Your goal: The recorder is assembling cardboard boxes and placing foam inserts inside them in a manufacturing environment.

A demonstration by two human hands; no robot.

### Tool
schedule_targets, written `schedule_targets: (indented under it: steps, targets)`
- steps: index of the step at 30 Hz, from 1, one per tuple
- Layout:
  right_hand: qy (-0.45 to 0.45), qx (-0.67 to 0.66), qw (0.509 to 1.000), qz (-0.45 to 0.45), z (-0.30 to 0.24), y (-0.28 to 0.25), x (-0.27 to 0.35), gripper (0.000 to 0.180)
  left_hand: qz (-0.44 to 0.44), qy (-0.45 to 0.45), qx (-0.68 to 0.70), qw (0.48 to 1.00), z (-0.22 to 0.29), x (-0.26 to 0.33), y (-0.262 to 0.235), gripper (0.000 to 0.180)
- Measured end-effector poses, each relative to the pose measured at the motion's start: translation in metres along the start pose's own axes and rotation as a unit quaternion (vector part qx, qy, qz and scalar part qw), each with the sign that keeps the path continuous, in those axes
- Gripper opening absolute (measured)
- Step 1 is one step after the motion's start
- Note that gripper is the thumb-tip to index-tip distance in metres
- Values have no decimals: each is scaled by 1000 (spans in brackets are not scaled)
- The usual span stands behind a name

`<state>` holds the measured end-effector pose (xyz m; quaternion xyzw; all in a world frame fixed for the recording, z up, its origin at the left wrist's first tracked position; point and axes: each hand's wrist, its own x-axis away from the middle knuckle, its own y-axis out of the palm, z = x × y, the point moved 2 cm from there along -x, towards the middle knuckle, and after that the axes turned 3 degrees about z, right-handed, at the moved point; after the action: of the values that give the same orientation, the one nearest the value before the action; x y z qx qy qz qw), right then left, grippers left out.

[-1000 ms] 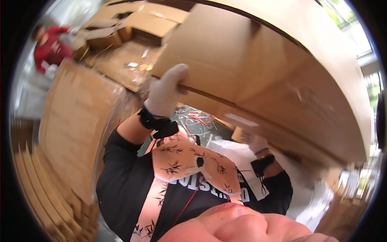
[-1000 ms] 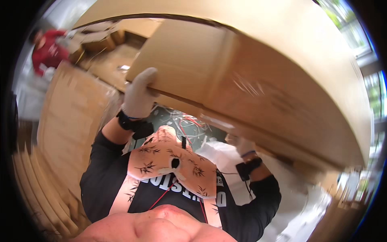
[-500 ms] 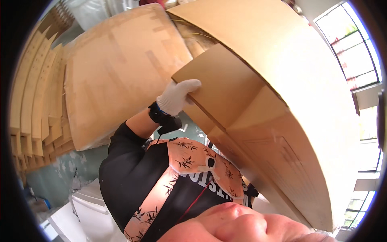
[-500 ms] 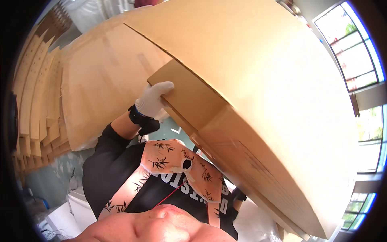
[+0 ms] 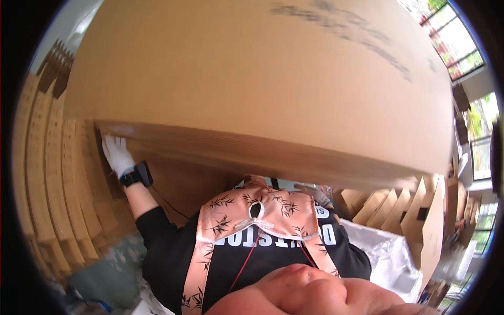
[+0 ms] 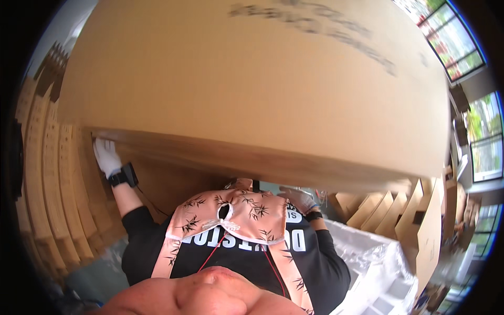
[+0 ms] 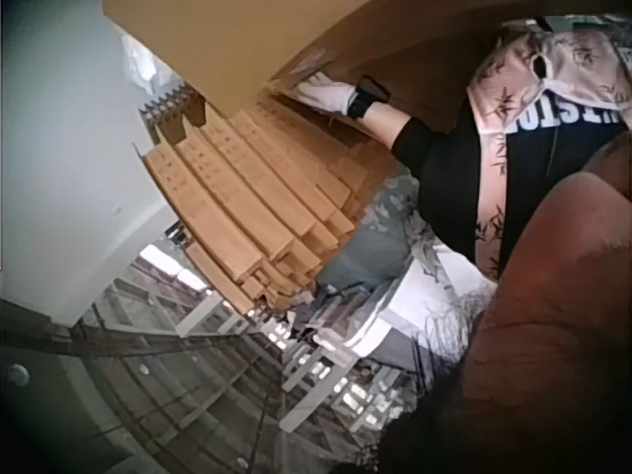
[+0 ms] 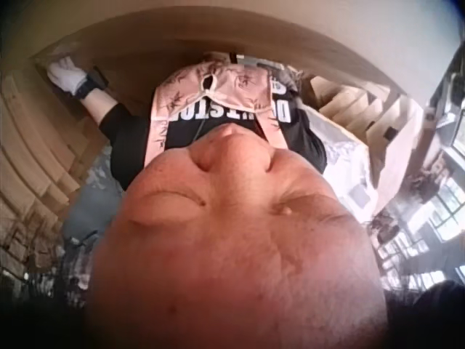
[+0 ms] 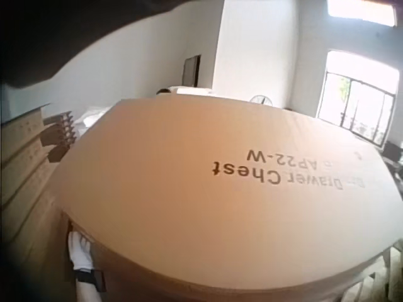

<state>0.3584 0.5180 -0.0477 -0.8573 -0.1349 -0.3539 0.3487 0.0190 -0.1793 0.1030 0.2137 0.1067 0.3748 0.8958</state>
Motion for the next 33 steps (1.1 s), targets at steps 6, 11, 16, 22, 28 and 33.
schedule_targets:
  steps: [6,11,16,22,28,33]
  targets:
    - [83,-561,798,201,150,-78,40,21,29,-79,-222,971,-76,187,-35,73]
    - [50,-545,543,637,267,-274,90,42,-89,-334,-64,936,-171,267,-29,68]
    - [92,-555,741,367,184,-332,53,90,-29,-341,-51,938,-163,284,-65,56]
    - [-60,-465,836,286,81,-270,-2,39,-8,-243,-115,963,-116,245,-75,55]
    - [-90,-614,760,193,-41,-193,-8,31,-115,-197,-117,967,-104,237,11,62]
    - [-116,-696,705,64,-107,-135,-30,34,-200,-264,-104,938,-120,260,67,65]
